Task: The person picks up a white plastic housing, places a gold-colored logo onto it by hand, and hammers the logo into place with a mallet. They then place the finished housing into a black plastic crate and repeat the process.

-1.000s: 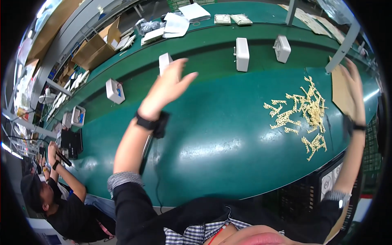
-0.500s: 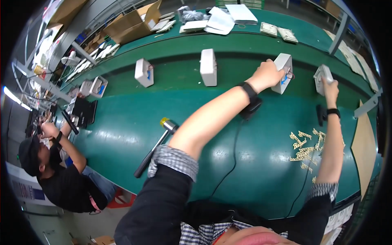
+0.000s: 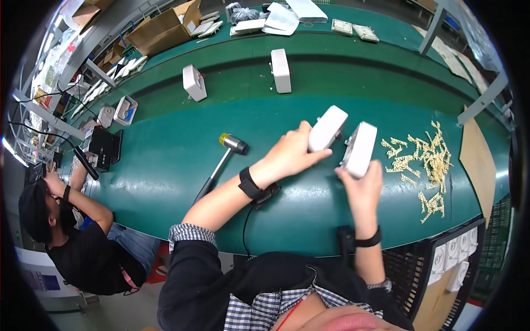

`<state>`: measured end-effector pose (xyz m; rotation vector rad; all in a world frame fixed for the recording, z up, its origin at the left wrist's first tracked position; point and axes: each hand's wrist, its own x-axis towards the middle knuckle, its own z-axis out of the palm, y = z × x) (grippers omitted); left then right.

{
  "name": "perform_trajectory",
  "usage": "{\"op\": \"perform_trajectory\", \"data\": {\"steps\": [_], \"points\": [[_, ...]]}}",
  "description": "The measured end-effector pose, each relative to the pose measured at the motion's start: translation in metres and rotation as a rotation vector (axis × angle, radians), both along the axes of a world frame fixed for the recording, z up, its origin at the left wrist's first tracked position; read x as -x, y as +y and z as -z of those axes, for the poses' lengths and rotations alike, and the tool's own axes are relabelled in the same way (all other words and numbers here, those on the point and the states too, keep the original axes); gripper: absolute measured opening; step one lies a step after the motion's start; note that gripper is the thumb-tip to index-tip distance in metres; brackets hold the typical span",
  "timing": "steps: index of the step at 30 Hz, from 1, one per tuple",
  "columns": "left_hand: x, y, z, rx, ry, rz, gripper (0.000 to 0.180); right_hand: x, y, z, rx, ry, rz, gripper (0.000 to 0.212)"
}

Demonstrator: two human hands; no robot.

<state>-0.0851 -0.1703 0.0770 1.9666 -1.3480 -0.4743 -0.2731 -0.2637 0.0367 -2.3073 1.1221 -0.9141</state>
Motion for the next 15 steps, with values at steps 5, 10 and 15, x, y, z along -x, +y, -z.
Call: {"op": "perform_trajectory", "data": {"steps": [5, 10, 15], "points": [[-0.045, -0.020, -0.022, 0.115, -0.054, -0.166, 0.061, 0.014, 0.037, -0.010, -0.341, -0.160, -0.222, 0.041], [-0.163, -0.070, 0.015, 0.115, -0.288, -0.561, 0.056, 0.016, -0.010, -0.049, -0.675, -0.195, -0.422, 0.023], [-0.159, -0.086, 0.011, -0.011, -0.230, -0.326, 0.056, -0.012, -0.096, -0.040, -0.370, -0.246, -0.481, 0.035]]}}
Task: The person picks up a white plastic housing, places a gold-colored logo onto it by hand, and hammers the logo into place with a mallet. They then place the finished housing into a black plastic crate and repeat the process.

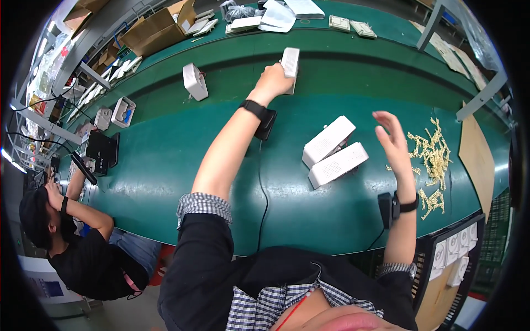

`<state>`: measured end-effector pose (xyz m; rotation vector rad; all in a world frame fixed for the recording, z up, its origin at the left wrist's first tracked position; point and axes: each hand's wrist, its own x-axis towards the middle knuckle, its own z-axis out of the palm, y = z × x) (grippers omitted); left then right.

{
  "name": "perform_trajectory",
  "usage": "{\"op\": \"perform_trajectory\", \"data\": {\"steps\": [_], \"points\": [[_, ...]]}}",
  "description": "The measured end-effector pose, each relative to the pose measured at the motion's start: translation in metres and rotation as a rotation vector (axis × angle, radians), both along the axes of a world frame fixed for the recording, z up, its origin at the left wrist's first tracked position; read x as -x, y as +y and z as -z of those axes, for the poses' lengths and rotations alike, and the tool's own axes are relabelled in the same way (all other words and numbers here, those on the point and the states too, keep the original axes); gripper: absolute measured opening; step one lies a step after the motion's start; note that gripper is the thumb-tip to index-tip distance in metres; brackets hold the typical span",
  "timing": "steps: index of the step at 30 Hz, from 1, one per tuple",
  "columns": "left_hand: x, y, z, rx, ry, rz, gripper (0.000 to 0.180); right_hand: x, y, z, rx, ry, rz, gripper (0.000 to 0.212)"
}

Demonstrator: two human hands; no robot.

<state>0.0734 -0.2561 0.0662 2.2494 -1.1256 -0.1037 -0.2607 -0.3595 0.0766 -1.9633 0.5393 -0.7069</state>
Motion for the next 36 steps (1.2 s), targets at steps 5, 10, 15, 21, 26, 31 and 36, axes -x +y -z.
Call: {"op": "perform_trajectory", "data": {"steps": [5, 10, 15, 21, 26, 31, 36], "points": [[0.026, 0.041, -0.011, 0.083, -0.202, 0.170, 0.045, -0.026, 0.014, 0.037, -0.268, -0.062, -0.379, 0.056], [0.040, 0.075, -0.026, 0.044, -0.088, 0.423, 0.044, -0.019, 0.032, 0.042, -0.585, -0.060, -0.386, 0.056], [0.052, 0.093, -0.015, 0.104, -0.042, 0.751, 0.052, -0.006, 0.091, 0.053, -0.511, -0.194, -0.176, 0.054], [0.090, 0.139, -0.016, 0.093, 0.102, 0.700, 0.051, 0.022, 0.108, 0.042, -0.420, -0.090, -0.143, 0.039], [0.120, 0.171, -0.017, 0.080, 0.143, 0.628, 0.051, 0.059, -0.016, 0.043, 0.428, 0.101, 0.404, 0.031], [0.132, 0.197, -0.016, 0.077, 0.091, 0.564, 0.052, 0.062, -0.063, 0.059, 0.569, 0.492, 0.204, 0.033], [0.136, 0.207, -0.020, 0.031, 0.054, 0.496, 0.053, 0.065, -0.064, 0.052, 0.567, 0.549, 0.152, 0.034]]}}
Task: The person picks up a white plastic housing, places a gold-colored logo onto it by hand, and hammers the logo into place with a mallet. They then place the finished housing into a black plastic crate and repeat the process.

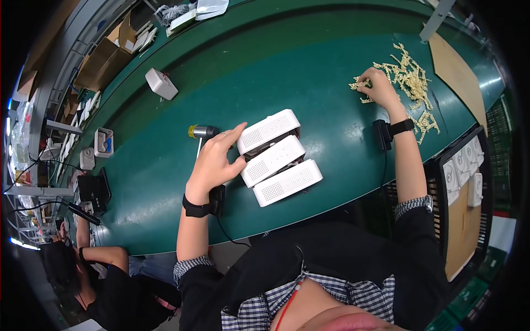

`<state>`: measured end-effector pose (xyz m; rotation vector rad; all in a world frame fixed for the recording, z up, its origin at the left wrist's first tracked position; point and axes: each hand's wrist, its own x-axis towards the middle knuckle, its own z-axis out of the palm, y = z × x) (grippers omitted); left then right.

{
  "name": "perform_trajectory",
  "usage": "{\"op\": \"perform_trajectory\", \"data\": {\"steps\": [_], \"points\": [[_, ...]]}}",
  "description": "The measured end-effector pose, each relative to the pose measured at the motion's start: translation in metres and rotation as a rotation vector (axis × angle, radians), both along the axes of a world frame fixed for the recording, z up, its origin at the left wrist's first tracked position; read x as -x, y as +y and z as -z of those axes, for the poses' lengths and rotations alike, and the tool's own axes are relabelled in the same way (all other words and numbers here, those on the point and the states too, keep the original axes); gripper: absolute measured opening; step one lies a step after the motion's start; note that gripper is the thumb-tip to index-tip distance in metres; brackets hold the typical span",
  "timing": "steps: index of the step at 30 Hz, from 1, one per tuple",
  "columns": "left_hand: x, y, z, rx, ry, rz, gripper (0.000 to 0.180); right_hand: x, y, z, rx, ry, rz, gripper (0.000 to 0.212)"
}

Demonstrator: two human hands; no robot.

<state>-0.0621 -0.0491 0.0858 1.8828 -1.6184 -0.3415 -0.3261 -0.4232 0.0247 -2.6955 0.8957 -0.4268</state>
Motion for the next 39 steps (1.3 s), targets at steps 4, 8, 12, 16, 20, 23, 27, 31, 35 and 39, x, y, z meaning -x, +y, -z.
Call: {"op": "perform_trajectory", "data": {"steps": [4, 8, 12, 16, 20, 23, 27, 31, 35, 39], "points": [[-0.001, 0.002, -0.018, 0.101, -0.069, -0.019, 0.054, -0.003, 0.035, -0.030, -0.003, -0.291, 0.011, 0.041], [0.012, -0.002, -0.047, 0.290, -0.127, -0.009, 0.053, -0.025, 0.106, -0.077, -0.653, -0.784, -0.332, 0.060], [0.052, -0.022, -0.065, 0.580, -0.227, 0.127, 0.047, -0.051, 0.185, -0.102, -0.947, -0.825, -0.539, 0.068], [0.057, -0.024, -0.059, 0.561, -0.429, 0.217, 0.036, -0.065, 0.216, -0.111, -0.724, -0.646, -0.375, 0.071], [0.040, -0.014, -0.047, 0.644, -0.157, 0.082, 0.026, -0.071, 0.218, -0.106, -0.819, -0.716, -0.426, 0.060], [0.027, -0.011, -0.030, 0.617, 0.016, 0.033, 0.022, -0.078, 0.200, -0.093, -1.250, -0.671, -0.426, 0.040], [0.027, -0.013, -0.025, 0.511, 0.094, 0.006, 0.017, -0.086, 0.193, -0.080, -1.081, -0.615, -0.437, 0.020], [0.026, -0.021, -0.016, 0.430, -0.051, 0.064, 0.016, -0.092, 0.186, -0.067, -1.142, -0.540, -0.384, 0.016], [0.024, -0.025, 0.002, 0.393, -0.135, 0.059, 0.019, -0.090, 0.169, -0.048, -0.808, -0.534, -0.473, 0.020], [0.020, -0.026, 0.012, 0.395, -0.105, 0.047, 0.022, -0.086, 0.160, -0.032, -0.889, -0.487, -0.531, 0.025]]}}
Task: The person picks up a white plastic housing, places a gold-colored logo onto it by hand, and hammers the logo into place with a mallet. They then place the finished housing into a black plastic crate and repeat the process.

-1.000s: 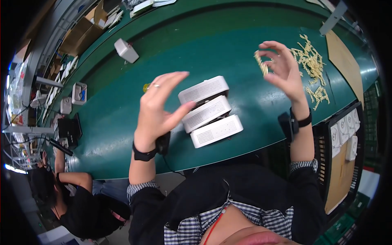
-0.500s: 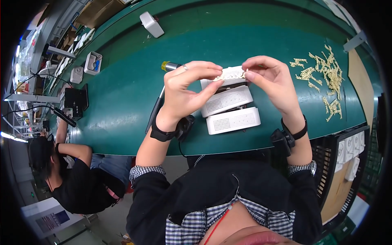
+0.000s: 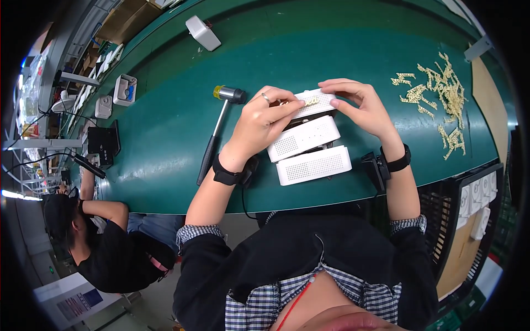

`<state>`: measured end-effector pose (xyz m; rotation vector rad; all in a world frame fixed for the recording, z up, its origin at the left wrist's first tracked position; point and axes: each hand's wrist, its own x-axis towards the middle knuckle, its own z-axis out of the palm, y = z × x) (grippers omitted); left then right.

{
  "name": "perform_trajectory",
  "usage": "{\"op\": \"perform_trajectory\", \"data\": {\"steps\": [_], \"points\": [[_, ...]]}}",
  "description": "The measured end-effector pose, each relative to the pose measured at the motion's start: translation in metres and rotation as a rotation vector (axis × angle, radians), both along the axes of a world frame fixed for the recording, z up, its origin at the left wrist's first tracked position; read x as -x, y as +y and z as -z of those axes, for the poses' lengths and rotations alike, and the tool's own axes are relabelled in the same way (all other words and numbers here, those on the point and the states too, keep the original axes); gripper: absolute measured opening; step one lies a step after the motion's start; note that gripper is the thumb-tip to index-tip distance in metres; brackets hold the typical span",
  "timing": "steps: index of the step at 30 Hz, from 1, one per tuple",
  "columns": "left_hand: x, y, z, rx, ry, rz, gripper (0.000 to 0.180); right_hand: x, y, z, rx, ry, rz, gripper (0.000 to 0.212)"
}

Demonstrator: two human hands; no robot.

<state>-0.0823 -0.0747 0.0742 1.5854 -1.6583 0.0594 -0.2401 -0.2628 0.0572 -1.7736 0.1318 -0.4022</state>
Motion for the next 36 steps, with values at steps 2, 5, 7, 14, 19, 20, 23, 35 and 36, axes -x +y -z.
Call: {"op": "perform_trajectory", "data": {"steps": [2, 5, 7, 14, 19, 20, 23, 35, 36], "points": [[0.000, -0.001, 0.002, 0.003, 0.021, 0.004, 0.023, 0.000, -0.001, 0.000, -0.011, 0.006, -0.007, 0.026], [-0.001, -0.003, 0.004, 0.008, -0.007, 0.015, 0.024, 0.000, -0.003, 0.001, -0.026, 0.015, -0.026, 0.027], [-0.001, -0.003, 0.004, -0.005, -0.007, 0.017, 0.024, 0.001, -0.003, 0.003, -0.025, 0.009, -0.030, 0.027], [0.001, -0.006, 0.001, 0.006, -0.011, 0.008, 0.026, 0.001, -0.005, 0.002, 0.006, 0.005, -0.033, 0.027], [0.000, -0.005, 0.002, -0.025, -0.029, 0.031, 0.027, 0.001, -0.004, 0.002, 0.016, -0.005, -0.038, 0.027], [0.000, -0.005, 0.001, -0.034, -0.039, 0.030, 0.027, 0.001, -0.004, 0.002, 0.022, -0.011, -0.040, 0.028], [0.001, -0.005, -0.001, -0.056, -0.067, 0.030, 0.029, 0.002, -0.006, -0.002, 0.212, -0.035, -0.072, 0.029], [-0.009, 0.022, -0.018, -0.449, -0.279, 0.087, 0.047, 0.015, -0.023, -0.012, 0.598, -0.040, -0.141, 0.032], [-0.008, 0.024, -0.020, -0.443, -0.194, 0.083, 0.052, 0.013, -0.029, -0.012, 0.583, -0.062, -0.177, 0.033]]}}
